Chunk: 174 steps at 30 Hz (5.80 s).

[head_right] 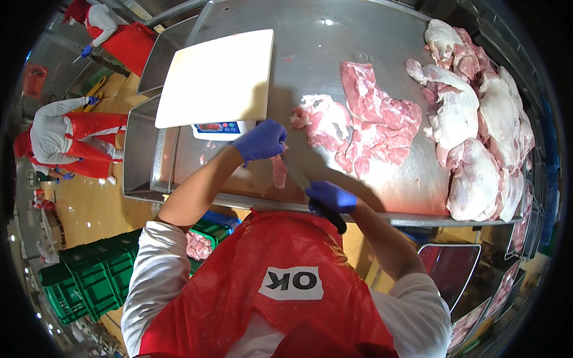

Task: The person cuts raw meat into smaller pieces using a knife on a stainless steel table. They place the cut pieces into a green crate and occasionally use a digital scale to weigh portions. The person wears blue gloves and a red apron throughout the task.

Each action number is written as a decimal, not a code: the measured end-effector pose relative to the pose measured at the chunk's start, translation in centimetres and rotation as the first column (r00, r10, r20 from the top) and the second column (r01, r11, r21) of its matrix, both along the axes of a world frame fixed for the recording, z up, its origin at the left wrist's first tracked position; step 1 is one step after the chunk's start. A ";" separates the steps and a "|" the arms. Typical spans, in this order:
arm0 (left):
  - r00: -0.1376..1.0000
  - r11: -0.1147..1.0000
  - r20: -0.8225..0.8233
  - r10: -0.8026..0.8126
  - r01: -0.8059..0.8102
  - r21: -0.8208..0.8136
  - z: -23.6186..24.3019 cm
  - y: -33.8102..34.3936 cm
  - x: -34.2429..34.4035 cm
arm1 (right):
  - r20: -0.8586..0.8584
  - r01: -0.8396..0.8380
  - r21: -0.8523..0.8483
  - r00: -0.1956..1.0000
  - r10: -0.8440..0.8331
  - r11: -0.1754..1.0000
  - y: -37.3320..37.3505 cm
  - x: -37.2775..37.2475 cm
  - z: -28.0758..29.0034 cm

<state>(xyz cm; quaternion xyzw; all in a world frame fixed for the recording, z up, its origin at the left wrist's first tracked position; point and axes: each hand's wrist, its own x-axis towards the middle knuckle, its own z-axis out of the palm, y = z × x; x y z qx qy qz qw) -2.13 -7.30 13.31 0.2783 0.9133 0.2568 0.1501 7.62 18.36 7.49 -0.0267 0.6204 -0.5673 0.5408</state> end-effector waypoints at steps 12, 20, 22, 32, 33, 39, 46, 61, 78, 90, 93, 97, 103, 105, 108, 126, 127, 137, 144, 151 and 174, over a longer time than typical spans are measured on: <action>0.649 0.923 -0.753 -0.112 0.349 0.164 -6.0 -1.2 -2.9 | 0.099 -0.112 -0.112 0.987 0.123 0.987 2.5 -2.6 -0.5; 0.992 0.788 0.115 0.056 -0.114 0.605 9.1 0.3 3.7 | -0.076 -0.120 -0.128 0.991 0.111 0.984 1.2 -4.2 1.9; 0.884 0.615 0.467 -0.020 -0.357 0.703 13.8 -1.7 6.2 | -0.034 0.027 0.011 0.999 -0.027 1.000 2.8 -4.3 1.7; 0.464 -0.371 0.673 -0.576 -0.882 0.291 -4.8 -8.8 11.1 | -0.018 0.379 0.005 0.925 -0.379 0.925 4.3 -3.6 0.1; 0.452 -0.347 0.727 -0.517 -0.887 0.304 -5.2 -9.3 11.0 | -0.039 0.334 0.027 0.942 -0.333 0.942 4.1 -3.9 0.3; 0.407 -0.163 0.912 -0.044 -0.904 0.396 -2.3 -9.2 11.2 | -0.003 0.361 0.041 0.932 -0.361 0.932 3.8 -2.8 -0.2; 0.590 0.500 0.688 0.423 -0.785 0.365 -7.5 -11.8 10.7 | -0.032 0.375 0.027 0.927 -0.374 0.927 3.0 -2.6 1.0; 0.740 0.765 0.610 0.282 -0.557 0.322 -9.4 -1.9 8.2 | -0.108 0.390 0.057 0.917 -0.383 0.919 2.3 -2.7 3.3; 0.130 -0.209 0.885 0.447 -0.947 0.244 -1.6 -12.8 23.6 | -0.092 0.272 0.151 0.961 -0.261 0.950 2.5 -5.0 -2.1; -0.576 -0.825 -0.614 0.540 -0.505 -0.251 -8.7 -32.8 47.0 | -0.167 0.458 0.125 0.884 -0.436 0.880 3.1 -6.1 -0.2; -0.228 -0.158 -0.240 0.944 -0.948 0.276 -8.9 -29.1 37.6 | -0.346 0.413 0.248 0.883 -0.318 0.876 4.9 -4.9 -0.8; 0.545 0.533 -0.073 0.835 -0.767 0.357 -5.4 -14.4 21.3 | -0.242 0.676 0.159 0.733 -0.636 0.719 4.4 -4.4 0.4; 0.926 0.940 -0.250 0.284 -0.217 0.263 -8.9 1.8 6.4 | -0.294 0.827 -0.031 0.529 -0.796 0.561 7.3 0.6 0.3; 0.865 0.953 -0.406 0.296 -0.242 0.179 -9.8 5.6 3.1 | -0.316 0.844 -0.011 0.506 -0.803 0.536 8.2 3.4 0.2; 0.728 0.919 -0.584 0.359 -0.385 0.085 -11.8 9.4 -1.5 | -0.310 0.876 0.029 0.466 -0.829 0.482 9.5 7.5 -0.3; 0.887 0.732 0.462 0.027 -0.332 0.595 -6.4 8.7 -8.6 | -0.310 0.913 -0.022 0.382 -0.871 0.408 10.8 9.7 -1.3; 0.832 0.747 0.555 -0.017 -0.359 0.560 -4.6 8.9 -8.6 | -0.308 0.900 -0.044 0.400 -0.863 0.433 10.7 9.0 -1.5; 0.950 0.968 0.218 -0.224 0.242 -0.062 -2.0 4.3 -8.2 | -0.210 0.820 -0.122 0.530 -0.822 0.560 9.4 4.3 -0.1; 0.973 0.967 -0.217 0.083 -0.131 -0.218 -11.0 9.6 6.4 | -0.192 0.806 -0.088 0.563 -0.804 0.586 10.1 5.0 -1.6; 0.924 0.987 -0.367 -0.104 0.141 0.076 -15.8 5.2 -2.8 | -0.212 0.804 -0.090 0.562 -0.800 0.588 9.9 5.0 -0.3; 0.502 0.104 0.802 -0.323 -0.824 0.557 -6.0 10.6 -5.0 | -0.225 0.860 -0.070 0.479 -0.848 0.505 10.7 6.4 -1.6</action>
